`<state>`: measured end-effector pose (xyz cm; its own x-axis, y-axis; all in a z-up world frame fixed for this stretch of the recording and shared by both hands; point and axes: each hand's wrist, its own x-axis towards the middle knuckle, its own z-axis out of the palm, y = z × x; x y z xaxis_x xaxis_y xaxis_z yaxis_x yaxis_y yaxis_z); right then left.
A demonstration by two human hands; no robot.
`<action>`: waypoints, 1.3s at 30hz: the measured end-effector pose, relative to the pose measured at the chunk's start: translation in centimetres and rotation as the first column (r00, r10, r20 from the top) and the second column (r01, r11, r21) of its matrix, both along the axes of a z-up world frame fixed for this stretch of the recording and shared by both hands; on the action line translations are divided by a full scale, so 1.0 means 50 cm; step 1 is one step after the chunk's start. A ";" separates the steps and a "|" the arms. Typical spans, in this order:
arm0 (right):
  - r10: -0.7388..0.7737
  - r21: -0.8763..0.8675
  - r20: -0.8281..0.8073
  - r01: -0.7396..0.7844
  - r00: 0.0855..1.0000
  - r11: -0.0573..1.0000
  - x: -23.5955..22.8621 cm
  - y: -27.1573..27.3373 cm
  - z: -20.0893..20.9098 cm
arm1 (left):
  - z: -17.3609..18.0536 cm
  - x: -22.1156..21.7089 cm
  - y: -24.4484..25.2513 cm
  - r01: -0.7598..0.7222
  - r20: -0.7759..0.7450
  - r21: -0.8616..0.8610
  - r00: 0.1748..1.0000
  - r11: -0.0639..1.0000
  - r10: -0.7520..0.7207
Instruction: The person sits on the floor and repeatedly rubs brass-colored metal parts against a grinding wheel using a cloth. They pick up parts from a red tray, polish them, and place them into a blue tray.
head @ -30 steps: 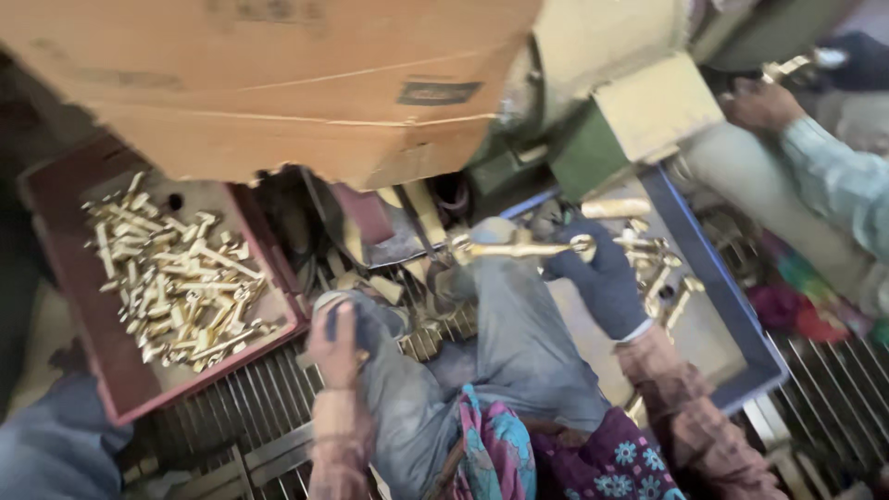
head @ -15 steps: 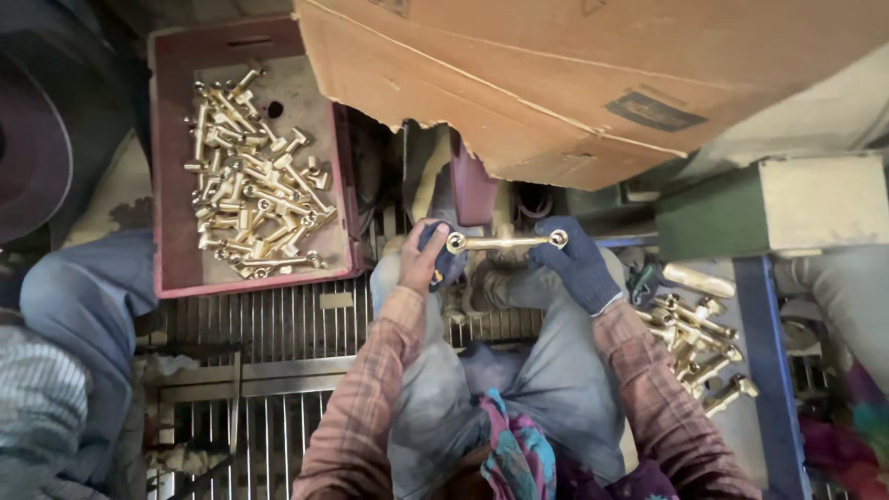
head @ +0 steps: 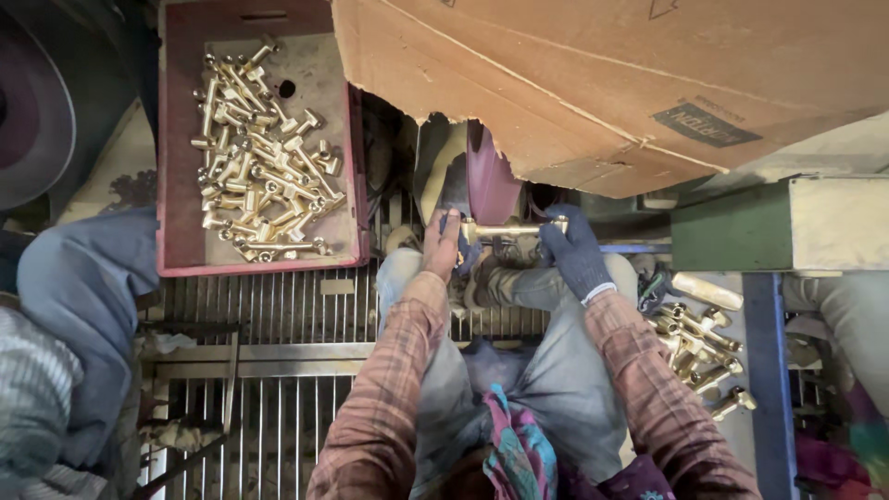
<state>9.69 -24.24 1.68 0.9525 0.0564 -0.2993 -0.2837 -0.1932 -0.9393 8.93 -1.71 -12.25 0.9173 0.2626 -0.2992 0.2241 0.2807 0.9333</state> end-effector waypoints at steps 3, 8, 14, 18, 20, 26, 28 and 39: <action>-0.014 0.017 -0.022 0.014 1.000 1.000 0.007 0.009 -0.001 | 0.005 0.005 -0.004 -0.016 0.031 -0.036 0.999 0.999 0.017; -0.043 0.000 -0.090 0.043 0.995 0.999 0.013 0.010 -0.004 | 0.014 0.003 -0.011 -0.056 -0.066 -0.334 0.997 0.941 0.036; -0.055 -0.006 -0.128 0.055 0.990 0.998 0.022 0.012 -0.006 | -0.048 0.009 -0.012 -0.106 -0.149 -0.256 0.986 0.961 0.069; -0.051 -0.025 -0.158 0.047 0.986 0.999 0.029 0.014 -0.006 | -0.103 0.008 -0.014 -0.154 -0.274 -0.259 0.958 0.954 0.080; -0.051 -0.059 -0.187 0.041 0.981 0.997 0.037 0.016 -0.003 | -0.113 0.008 -0.016 -0.147 -0.247 -0.153 0.963 0.977 0.106; -0.075 -0.088 -0.321 0.049 0.944 0.995 0.048 0.023 0.017 | -0.082 0.005 -0.022 -0.173 -0.209 -0.519 0.975 0.837 0.072; -0.057 -0.080 -0.300 0.035 0.952 0.996 0.051 0.021 0.017 | -0.070 0.005 -0.025 -0.171 -0.200 -0.537 0.977 0.826 0.072; 0.322 -0.365 -0.062 -0.322 0.945 0.873 0.083 -0.035 -0.064 | -0.104 -0.005 -0.032 -0.019 -0.123 -0.604 0.990 0.797 -0.070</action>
<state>13.82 -25.97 -1.51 0.9005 0.2467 -0.3580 -0.1465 -0.6031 -0.7841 8.70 -3.32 -17.46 0.8610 -0.0343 -0.5075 0.3477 0.7679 0.5380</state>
